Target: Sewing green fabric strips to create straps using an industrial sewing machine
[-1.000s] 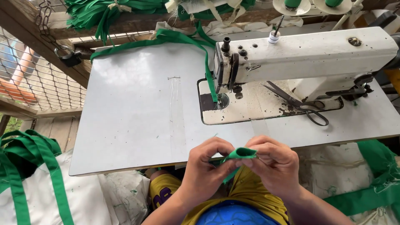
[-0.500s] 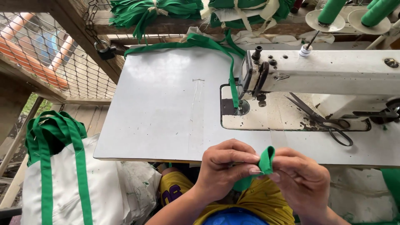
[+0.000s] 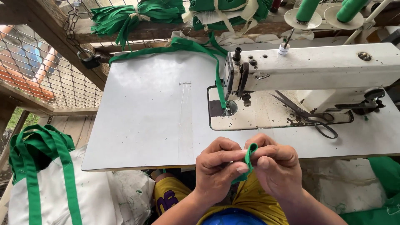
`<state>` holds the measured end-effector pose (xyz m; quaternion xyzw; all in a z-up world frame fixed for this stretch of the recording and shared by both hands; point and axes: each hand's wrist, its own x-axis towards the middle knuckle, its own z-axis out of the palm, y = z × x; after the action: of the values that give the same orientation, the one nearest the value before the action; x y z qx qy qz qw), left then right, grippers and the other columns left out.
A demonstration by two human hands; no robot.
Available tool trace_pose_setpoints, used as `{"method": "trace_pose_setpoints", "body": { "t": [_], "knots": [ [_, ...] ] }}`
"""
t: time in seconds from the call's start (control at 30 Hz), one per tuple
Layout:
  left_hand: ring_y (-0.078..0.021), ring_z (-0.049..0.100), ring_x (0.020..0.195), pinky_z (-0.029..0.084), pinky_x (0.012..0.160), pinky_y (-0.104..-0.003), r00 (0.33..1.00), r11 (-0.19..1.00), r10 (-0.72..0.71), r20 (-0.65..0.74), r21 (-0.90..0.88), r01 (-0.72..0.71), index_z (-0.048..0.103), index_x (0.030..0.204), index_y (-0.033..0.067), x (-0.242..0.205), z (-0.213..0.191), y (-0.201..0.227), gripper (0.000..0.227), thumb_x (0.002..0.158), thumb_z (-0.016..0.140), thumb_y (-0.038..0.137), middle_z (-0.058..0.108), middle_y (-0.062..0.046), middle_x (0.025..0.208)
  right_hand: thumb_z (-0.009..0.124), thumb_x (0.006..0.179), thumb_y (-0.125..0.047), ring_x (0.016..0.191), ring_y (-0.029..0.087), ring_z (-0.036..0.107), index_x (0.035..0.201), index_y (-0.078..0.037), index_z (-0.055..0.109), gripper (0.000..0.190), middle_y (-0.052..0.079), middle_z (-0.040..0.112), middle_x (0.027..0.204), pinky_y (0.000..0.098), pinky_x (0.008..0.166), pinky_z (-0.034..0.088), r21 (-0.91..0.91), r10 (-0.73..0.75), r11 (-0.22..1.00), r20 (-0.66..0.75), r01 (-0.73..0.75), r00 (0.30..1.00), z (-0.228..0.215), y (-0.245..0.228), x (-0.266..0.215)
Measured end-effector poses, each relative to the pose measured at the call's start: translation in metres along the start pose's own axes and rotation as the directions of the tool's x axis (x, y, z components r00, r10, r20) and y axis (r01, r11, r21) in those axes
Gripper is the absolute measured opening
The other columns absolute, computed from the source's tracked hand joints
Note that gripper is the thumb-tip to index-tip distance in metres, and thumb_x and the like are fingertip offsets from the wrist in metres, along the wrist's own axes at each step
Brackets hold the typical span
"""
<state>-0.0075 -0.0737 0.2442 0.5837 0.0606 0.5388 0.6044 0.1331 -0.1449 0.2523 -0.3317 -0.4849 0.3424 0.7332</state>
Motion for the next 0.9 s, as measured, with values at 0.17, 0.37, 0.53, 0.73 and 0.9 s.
{"method": "trace_pose_setpoints", "body": {
  "t": [0.17, 0.37, 0.53, 0.73, 0.9],
  "knots": [
    [-0.0167, 0.061, 0.084, 0.055, 0.066, -0.025, 0.997, 0.981, -0.074, 0.038, -0.177, 0.08, 0.076, 0.11, 0.012, 0.005, 0.0, 0.001, 0.017, 0.093, 0.079, 0.01, 0.062, -0.008, 0.101, 0.075, 0.091, 0.003, 0.089, 0.021, 0.067, 0.119, 0.0, 0.07, 0.028, 0.018, 0.063, 0.108, 0.0264, 0.075, 0.061, 0.15, -0.13, 0.98, -0.005, 0.129, 0.992, 0.011, -0.005, 0.003],
    [-0.0198, 0.061, 0.095, 0.052, 0.086, -0.031, 0.998, 0.977, 0.035, 0.061, -0.211, -0.021, 0.075, 0.111, 0.0155, 0.005, 0.005, 0.0, 0.013, 0.098, 0.075, 0.013, 0.068, -0.007, 0.103, 0.077, 0.089, -0.005, 0.088, 0.016, 0.066, 0.113, -0.004, 0.073, 0.024, 0.013, 0.062, 0.104, 0.0188, 0.072, 0.057, -0.13, -0.226, 0.967, -0.056, 0.218, 0.972, 0.011, -0.001, -0.002],
    [-0.0194, 0.065, 0.093, 0.058, 0.082, -0.027, 0.999, 0.977, -0.035, 0.004, -0.211, 0.035, 0.075, 0.107, 0.0094, 0.008, 0.008, 0.008, 0.013, 0.094, 0.076, 0.005, 0.067, -0.009, 0.102, 0.067, 0.099, -0.01, 0.095, 0.02, 0.064, 0.118, -0.006, 0.071, 0.02, 0.013, 0.062, 0.105, 0.025, 0.081, 0.058, -0.306, -0.262, 0.923, -0.053, 0.234, 0.964, 0.02, -0.003, 0.001],
    [-0.0212, 0.066, 0.098, 0.057, 0.087, -0.032, 0.997, 0.978, -0.071, 0.013, -0.193, 0.072, 0.073, 0.109, 0.0061, 0.004, 0.001, 0.006, 0.011, 0.099, 0.072, 0.011, 0.07, -0.01, 0.107, 0.071, 0.097, -0.01, 0.101, 0.019, 0.059, 0.12, -0.01, 0.074, 0.023, 0.01, 0.06, 0.106, 0.0225, 0.079, 0.054, -0.167, -0.189, 0.969, -0.014, 0.184, 0.982, 0.017, -0.007, 0.008],
    [-0.0238, 0.068, 0.099, 0.058, 0.088, -0.032, 0.992, 0.912, -0.121, -0.03, -0.398, 0.1, 0.076, 0.107, 0.0055, 0.005, -0.003, -0.013, 0.018, 0.091, 0.077, -0.002, 0.071, -0.016, 0.107, 0.075, 0.09, -0.002, 0.088, 0.019, 0.061, 0.117, -0.001, 0.069, 0.027, 0.012, 0.059, 0.097, 0.0219, 0.073, 0.052, -0.162, -0.217, 0.965, -0.06, 0.205, 0.974, 0.019, -0.004, 0.014]
  ]
}}
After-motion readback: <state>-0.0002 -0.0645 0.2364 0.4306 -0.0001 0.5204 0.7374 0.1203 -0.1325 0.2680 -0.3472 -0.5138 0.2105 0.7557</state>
